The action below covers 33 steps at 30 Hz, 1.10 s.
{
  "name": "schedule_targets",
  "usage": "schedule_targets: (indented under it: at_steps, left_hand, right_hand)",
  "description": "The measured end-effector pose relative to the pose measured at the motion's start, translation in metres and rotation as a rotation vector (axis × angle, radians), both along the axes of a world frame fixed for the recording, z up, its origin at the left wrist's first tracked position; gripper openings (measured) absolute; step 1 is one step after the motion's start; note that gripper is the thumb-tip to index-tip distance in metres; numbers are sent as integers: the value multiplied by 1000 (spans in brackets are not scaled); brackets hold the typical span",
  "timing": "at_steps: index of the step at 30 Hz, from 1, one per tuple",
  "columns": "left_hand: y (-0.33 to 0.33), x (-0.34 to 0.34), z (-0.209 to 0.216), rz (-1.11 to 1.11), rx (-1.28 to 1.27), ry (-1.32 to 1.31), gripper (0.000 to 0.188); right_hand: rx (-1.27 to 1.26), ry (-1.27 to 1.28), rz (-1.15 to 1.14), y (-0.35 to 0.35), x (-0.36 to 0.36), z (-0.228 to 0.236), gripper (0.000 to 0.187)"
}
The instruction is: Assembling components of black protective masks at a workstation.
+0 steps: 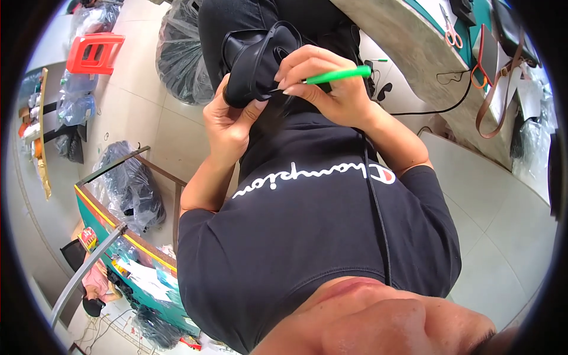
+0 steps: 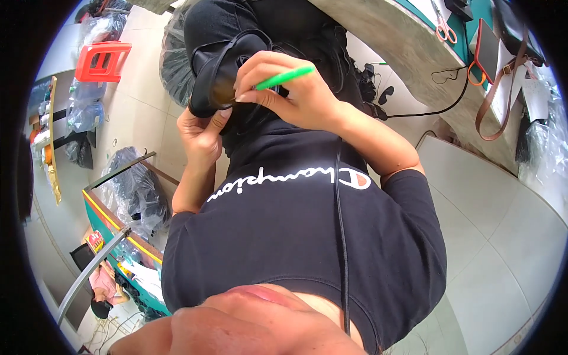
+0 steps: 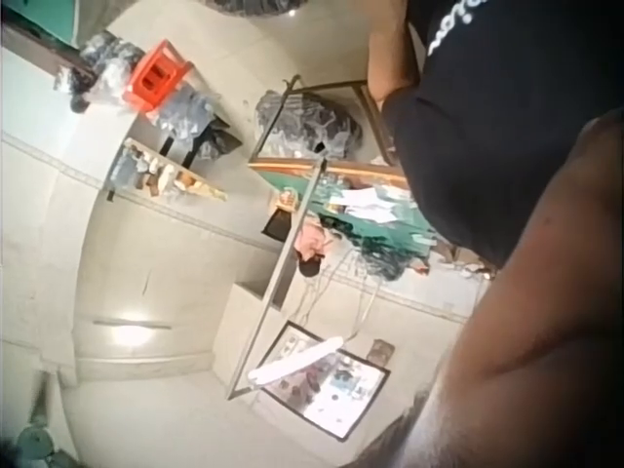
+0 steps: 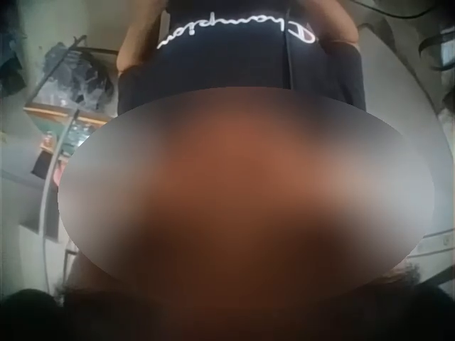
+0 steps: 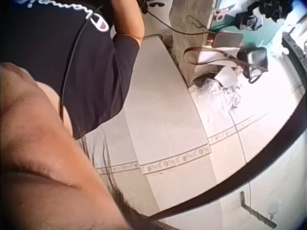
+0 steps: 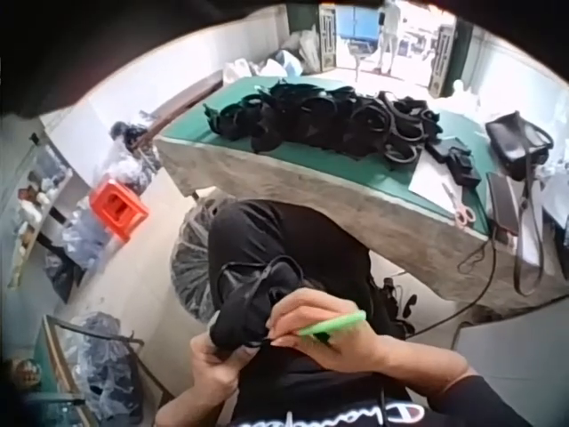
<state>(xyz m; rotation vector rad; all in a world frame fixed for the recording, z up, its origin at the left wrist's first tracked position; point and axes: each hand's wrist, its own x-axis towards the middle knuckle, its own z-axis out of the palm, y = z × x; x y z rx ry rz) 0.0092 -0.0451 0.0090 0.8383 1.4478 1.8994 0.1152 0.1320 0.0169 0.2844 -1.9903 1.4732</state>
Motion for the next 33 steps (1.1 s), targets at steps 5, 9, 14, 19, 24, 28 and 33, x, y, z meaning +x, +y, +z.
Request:
schedule_targets:
  at_steps: [5,9,14,19,24,28,33]
  left_hand:
    - [3,-4,-2,-14,-3,7,26]
    - [3,-4,-6,-50,-10,-99,29]
    - [1,-3,4,-164,-66,-258,51]
    - [6,-9,11,-282,-27,-333,58]
    - [-3,-12,-6,-175,-13,-478,53]
    - [1,-7,-3,-148,13,-455,49]
    - [9,3,1,-149,19,-312,35]
  right_hand:
    - [379,79,-157,1,-1,-2,20]
    - [510,40,-215,5,0,-6,21]
    - [404,141,-279,23,0,-10,13]
    - [81,48,-281,30,-3,-6,5]
    - [47,39,-119,26,4,11,5]
    - [-187,-47,-267,10,14,7,10]
    - [336,35,-390,1,-8,6,32]
